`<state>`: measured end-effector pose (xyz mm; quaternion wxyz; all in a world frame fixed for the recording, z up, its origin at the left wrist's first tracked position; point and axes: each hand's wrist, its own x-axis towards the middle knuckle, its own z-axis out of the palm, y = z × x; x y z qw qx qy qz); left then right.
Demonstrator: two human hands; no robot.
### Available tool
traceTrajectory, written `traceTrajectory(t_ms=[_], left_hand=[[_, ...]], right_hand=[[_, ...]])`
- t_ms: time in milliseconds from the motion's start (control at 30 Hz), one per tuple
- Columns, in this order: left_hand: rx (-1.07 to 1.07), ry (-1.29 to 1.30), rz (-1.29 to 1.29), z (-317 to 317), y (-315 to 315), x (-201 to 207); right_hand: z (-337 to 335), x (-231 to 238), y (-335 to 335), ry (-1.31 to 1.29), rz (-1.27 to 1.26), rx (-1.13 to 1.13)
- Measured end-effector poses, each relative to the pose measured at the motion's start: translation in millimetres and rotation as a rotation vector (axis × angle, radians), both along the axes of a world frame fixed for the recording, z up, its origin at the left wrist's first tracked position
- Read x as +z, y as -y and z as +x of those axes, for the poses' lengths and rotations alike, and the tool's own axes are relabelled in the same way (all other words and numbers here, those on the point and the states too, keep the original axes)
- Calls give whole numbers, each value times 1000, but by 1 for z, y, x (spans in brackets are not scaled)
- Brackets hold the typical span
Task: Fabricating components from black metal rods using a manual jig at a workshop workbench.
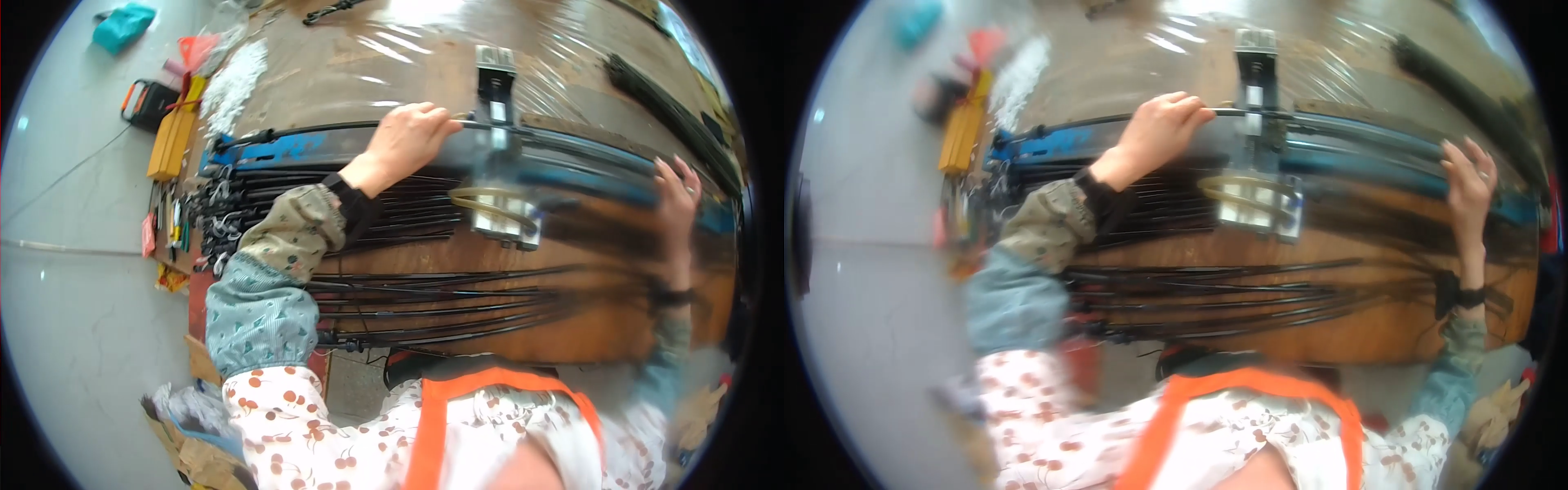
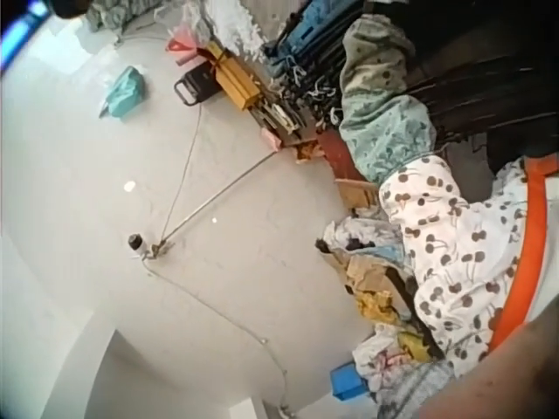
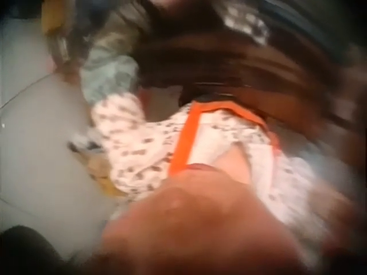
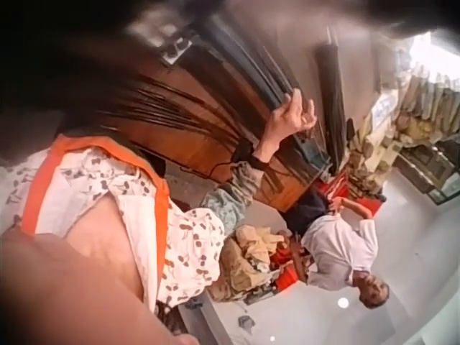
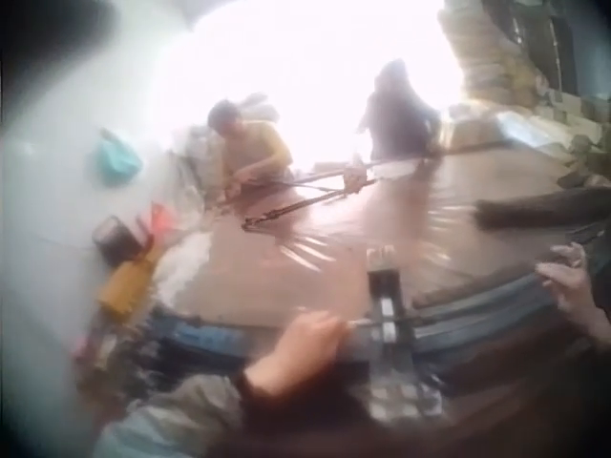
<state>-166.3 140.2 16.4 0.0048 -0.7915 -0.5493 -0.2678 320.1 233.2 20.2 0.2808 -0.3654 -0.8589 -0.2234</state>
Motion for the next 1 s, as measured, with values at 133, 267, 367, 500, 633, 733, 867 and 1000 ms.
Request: traceTrajectory(t_ms=[133, 267, 367, 500, 633, 733, 867, 1000], left_hand=[[74, -167, -6, 14, -1, 3], [155, -157, -113, 17, 2, 6], [124, -135, -161, 20, 3, 7], [112, -144, -110, 21, 3, 4], [106, -130, -72, 25, 2, 8], [92, -163, 8, 22, 2, 4], [27, -263, 132, 13, -9, -8], [-29, -512, 427, -53, -3, -6]], right_hand=[[-40, 7, 53, 39, -24, 94], [-63, -5, 73, -122, -211, 164], [-75, -12, 85, -159, -211, 172], [-98, -24, 86, -198, -247, 242], [-128, -34, 82, -264, -445, 392], [-123, -35, 78, -302, -549, 547], [-123, -32, 65, -335, -663, 563], [-111, -62, 104, 54, -464, 361]])
